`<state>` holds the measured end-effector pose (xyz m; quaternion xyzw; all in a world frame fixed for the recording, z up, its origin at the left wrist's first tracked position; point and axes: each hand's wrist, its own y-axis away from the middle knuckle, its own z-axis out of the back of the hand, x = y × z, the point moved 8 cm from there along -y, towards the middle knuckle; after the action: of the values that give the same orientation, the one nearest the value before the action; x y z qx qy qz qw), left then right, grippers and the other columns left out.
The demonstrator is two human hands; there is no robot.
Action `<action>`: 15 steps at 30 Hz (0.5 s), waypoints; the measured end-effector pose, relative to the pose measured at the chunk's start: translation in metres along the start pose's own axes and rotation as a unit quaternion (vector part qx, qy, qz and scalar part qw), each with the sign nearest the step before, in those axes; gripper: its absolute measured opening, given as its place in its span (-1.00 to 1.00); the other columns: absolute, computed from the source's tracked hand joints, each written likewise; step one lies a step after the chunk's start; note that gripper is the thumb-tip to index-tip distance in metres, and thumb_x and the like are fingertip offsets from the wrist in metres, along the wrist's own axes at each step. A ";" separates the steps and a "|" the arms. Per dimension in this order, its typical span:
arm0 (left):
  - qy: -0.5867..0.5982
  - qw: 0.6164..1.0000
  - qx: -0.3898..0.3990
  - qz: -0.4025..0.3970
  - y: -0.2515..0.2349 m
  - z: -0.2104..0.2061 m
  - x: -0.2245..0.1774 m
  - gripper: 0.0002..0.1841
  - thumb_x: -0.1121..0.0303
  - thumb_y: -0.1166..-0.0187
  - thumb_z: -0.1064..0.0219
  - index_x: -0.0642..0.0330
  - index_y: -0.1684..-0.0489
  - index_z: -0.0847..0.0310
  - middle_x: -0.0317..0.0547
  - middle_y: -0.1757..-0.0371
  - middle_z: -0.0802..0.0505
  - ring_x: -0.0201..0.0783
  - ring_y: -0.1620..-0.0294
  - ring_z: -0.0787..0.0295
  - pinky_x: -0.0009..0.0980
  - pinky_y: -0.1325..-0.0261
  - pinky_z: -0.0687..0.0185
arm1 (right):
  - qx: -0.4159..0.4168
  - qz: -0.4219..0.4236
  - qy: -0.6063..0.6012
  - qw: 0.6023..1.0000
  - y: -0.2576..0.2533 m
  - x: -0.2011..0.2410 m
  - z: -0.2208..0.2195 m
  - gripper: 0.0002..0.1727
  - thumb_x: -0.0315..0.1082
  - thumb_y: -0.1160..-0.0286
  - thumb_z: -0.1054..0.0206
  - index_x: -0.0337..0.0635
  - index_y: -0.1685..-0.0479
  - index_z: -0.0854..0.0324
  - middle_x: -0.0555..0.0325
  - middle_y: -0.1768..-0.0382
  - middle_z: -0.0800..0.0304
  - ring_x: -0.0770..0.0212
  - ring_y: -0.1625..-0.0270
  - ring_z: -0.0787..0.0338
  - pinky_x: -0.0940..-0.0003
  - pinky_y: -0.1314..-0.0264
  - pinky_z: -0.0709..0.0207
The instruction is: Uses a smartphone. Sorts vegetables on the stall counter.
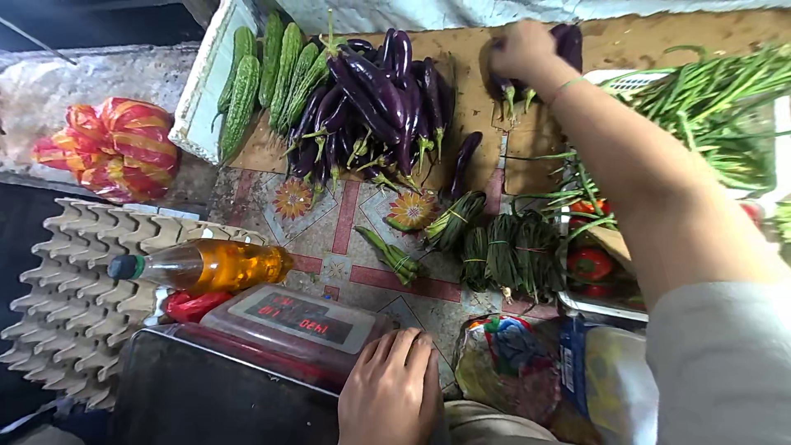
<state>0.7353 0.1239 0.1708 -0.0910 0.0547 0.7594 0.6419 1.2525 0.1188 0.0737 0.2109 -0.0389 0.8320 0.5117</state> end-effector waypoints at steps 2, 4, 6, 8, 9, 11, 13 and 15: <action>-0.002 1.000 0.001 0.002 -0.001 0.000 0.001 -0.69 0.11 -0.67 -0.17 -0.10 0.12 -0.90 -0.35 0.00 -0.95 -0.34 -0.10 -0.88 -0.42 -0.13 -0.75 | -0.014 0.119 -0.082 0.989 0.002 0.066 -0.004 -0.49 -0.08 -0.69 -0.17 -0.36 -0.29 -0.67 -0.40 -0.25 -0.74 -0.38 -0.38 -0.70 -0.43 -0.44 -0.44; -0.002 1.000 0.002 0.003 -0.001 0.000 0.001 -0.70 0.11 -0.66 -0.18 -0.09 0.12 -0.90 -0.34 0.00 -0.95 -0.34 -0.09 -0.89 -0.42 -0.11 -0.76 | -0.023 0.210 -0.128 0.969 0.014 0.136 -0.013 -0.41 0.08 -0.67 -0.17 -0.30 -0.26 -0.69 -0.25 -0.20 -0.79 -0.21 -0.33 -0.75 -0.28 -0.44 -0.50; -0.002 1.000 0.007 0.004 -0.002 0.000 0.001 -0.71 0.11 -0.65 -0.20 -0.08 0.11 -0.89 -0.33 0.00 -0.95 -0.33 -0.08 -0.89 -0.41 -0.09 -0.77 | -0.022 0.235 -0.122 0.964 0.016 0.192 -0.030 -0.25 0.22 -0.48 -0.29 -0.31 -0.35 -0.61 -0.27 -0.32 -0.70 -0.23 -0.42 -0.68 -0.30 -0.42 -0.50; -0.002 1.000 0.007 0.001 -0.002 0.000 0.001 -0.72 0.12 -0.62 -0.22 -0.07 0.12 -0.89 -0.33 0.02 -0.95 -0.33 -0.05 -0.90 -0.40 -0.07 -0.78 | 0.008 0.189 -0.089 0.978 0.009 0.230 -0.051 0.06 0.27 -0.23 -0.49 -0.37 -0.61 -0.36 -0.33 -0.57 -0.46 -0.30 -0.60 -0.48 -0.32 -0.44 -0.46; -0.001 1.000 0.008 -0.001 -0.002 0.000 0.001 -0.72 0.13 -0.61 -0.23 -0.06 0.11 -0.89 -0.32 0.03 -0.95 -0.33 -0.05 -0.90 -0.41 -0.07 -0.78 | 0.022 0.155 -0.071 0.985 0.003 0.243 -0.061 0.17 0.24 -0.12 -0.59 -0.42 -0.67 -0.26 -0.37 -0.61 -0.38 -0.32 -0.65 -0.42 -0.32 -0.46 -0.45; 0.001 1.000 0.009 0.001 -0.002 0.001 0.002 -0.73 0.14 -0.59 -0.24 -0.06 0.11 -0.90 -0.32 0.04 -0.95 -0.34 -0.03 -0.90 -0.42 -0.07 -0.78 | 0.044 0.101 -0.037 0.993 -0.005 0.260 -0.072 0.14 0.09 -0.03 -0.70 -0.51 -0.59 -0.31 -0.39 -0.61 -0.36 -0.31 -0.68 -0.37 -0.31 -0.46 -0.43; 0.008 1.000 0.001 -0.002 0.000 0.003 0.001 -0.74 0.15 -0.57 -0.26 -0.06 0.12 -0.90 -0.33 0.05 -0.95 -0.34 -0.02 -0.90 -0.44 -0.07 -0.77 | 0.043 0.096 -0.023 0.994 -0.004 0.268 -0.067 -0.13 0.02 -0.07 -0.63 -0.44 -0.35 -0.55 -0.34 -0.48 -0.54 -0.27 -0.57 -0.52 -0.32 -0.35 -0.50; 0.015 1.000 -0.011 -0.013 0.001 0.004 0.001 -0.74 0.17 -0.58 -0.25 -0.05 0.14 -0.90 -0.34 0.06 -0.95 -0.35 -0.03 -0.89 -0.44 -0.07 -0.76 | 0.027 0.117 -0.050 0.991 0.006 0.267 -0.044 -0.25 0.02 -0.12 -0.53 -0.31 -0.30 -0.61 -0.23 -0.40 -0.64 -0.21 -0.46 -0.64 -0.32 -0.29 -0.53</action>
<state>0.7340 0.1253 0.1744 -0.1102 0.0549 0.7500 0.6499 1.1305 0.3518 0.1394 0.2604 -0.0664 0.8753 0.4021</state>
